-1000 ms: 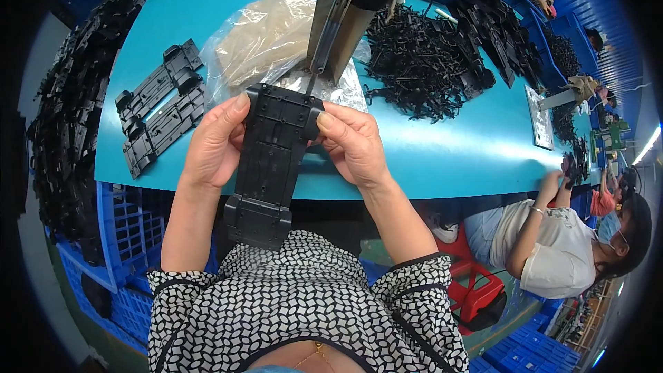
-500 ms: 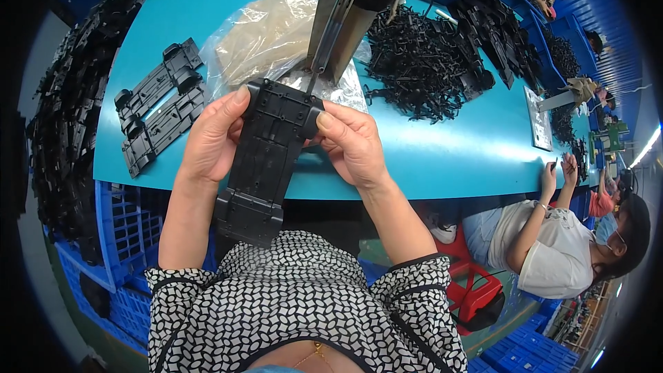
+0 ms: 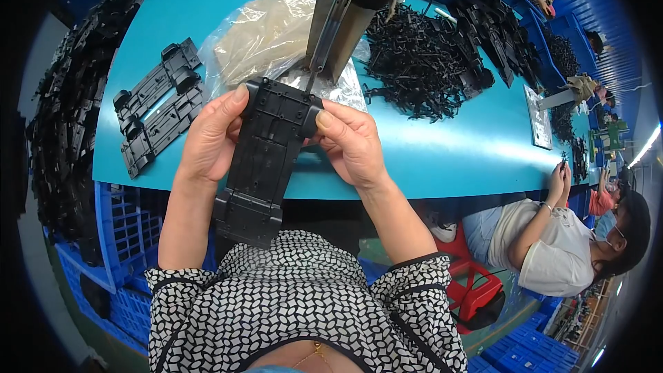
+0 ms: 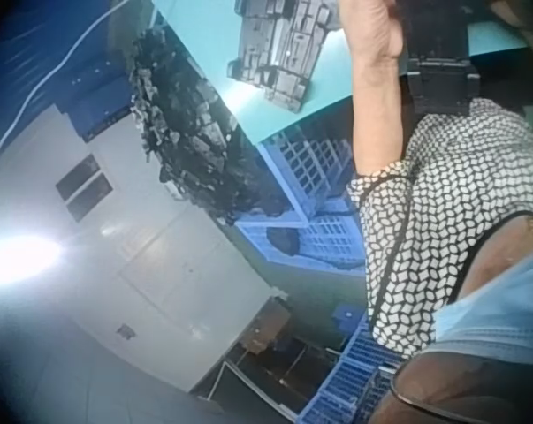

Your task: Assembling black plastic components by hand on a factory production line.

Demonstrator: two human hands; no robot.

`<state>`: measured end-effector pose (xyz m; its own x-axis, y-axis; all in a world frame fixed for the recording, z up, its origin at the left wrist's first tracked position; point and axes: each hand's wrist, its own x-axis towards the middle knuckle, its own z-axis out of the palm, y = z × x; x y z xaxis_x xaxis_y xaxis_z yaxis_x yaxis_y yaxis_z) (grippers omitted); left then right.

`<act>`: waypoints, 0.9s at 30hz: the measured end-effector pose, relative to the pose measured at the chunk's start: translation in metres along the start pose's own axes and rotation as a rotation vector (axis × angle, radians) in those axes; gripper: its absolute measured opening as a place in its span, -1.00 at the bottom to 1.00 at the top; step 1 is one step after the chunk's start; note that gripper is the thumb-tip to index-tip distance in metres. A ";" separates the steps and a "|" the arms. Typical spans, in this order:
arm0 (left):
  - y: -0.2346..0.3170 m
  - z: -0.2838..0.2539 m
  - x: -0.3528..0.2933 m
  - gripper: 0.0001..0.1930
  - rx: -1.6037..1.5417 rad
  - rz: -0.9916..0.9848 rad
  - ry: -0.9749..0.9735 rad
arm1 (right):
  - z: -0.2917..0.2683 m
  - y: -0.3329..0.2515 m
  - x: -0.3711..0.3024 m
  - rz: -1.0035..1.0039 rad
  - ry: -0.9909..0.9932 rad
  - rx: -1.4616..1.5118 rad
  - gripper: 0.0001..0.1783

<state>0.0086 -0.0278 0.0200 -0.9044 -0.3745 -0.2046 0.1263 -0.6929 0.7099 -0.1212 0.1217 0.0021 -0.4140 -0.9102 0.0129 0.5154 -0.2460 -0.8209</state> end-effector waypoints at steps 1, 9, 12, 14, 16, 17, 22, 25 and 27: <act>0.000 0.000 0.000 -0.70 0.000 0.000 -0.007 | 0.000 0.000 0.000 0.000 0.001 -0.007 -0.62; 0.000 0.000 0.001 -0.70 0.011 0.001 -0.003 | 0.000 0.000 0.001 -0.002 -0.005 -0.015 -0.61; 0.000 -0.001 0.001 -0.69 0.016 0.001 0.000 | -0.002 0.001 0.001 0.003 0.009 -0.019 -0.62; 0.001 0.000 0.000 -0.69 0.017 0.001 -0.003 | -0.001 0.001 0.001 0.007 0.010 -0.026 -0.61; 0.002 0.002 -0.001 -0.70 0.005 -0.007 -0.008 | 0.002 0.000 0.000 -0.007 0.016 -0.001 -0.62; 0.002 0.002 -0.002 -0.70 0.009 -0.002 -0.007 | 0.000 0.000 0.000 -0.011 0.011 0.001 -0.62; -0.010 -0.011 0.001 -0.72 0.123 -0.063 0.032 | -0.001 -0.004 -0.002 0.076 0.069 -0.072 -0.65; -0.010 -0.007 0.001 -0.72 0.152 -0.114 0.004 | -0.011 -0.006 -0.002 0.086 0.068 -0.041 -0.70; -0.010 0.000 0.007 -0.71 0.157 -0.133 0.003 | -0.014 -0.006 -0.002 0.073 0.084 -0.006 -0.74</act>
<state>0.0011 -0.0231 0.0112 -0.9077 -0.2877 -0.3054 -0.0597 -0.6320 0.7727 -0.1341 0.1297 -0.0010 -0.4367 -0.8946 -0.0947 0.5424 -0.1779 -0.8210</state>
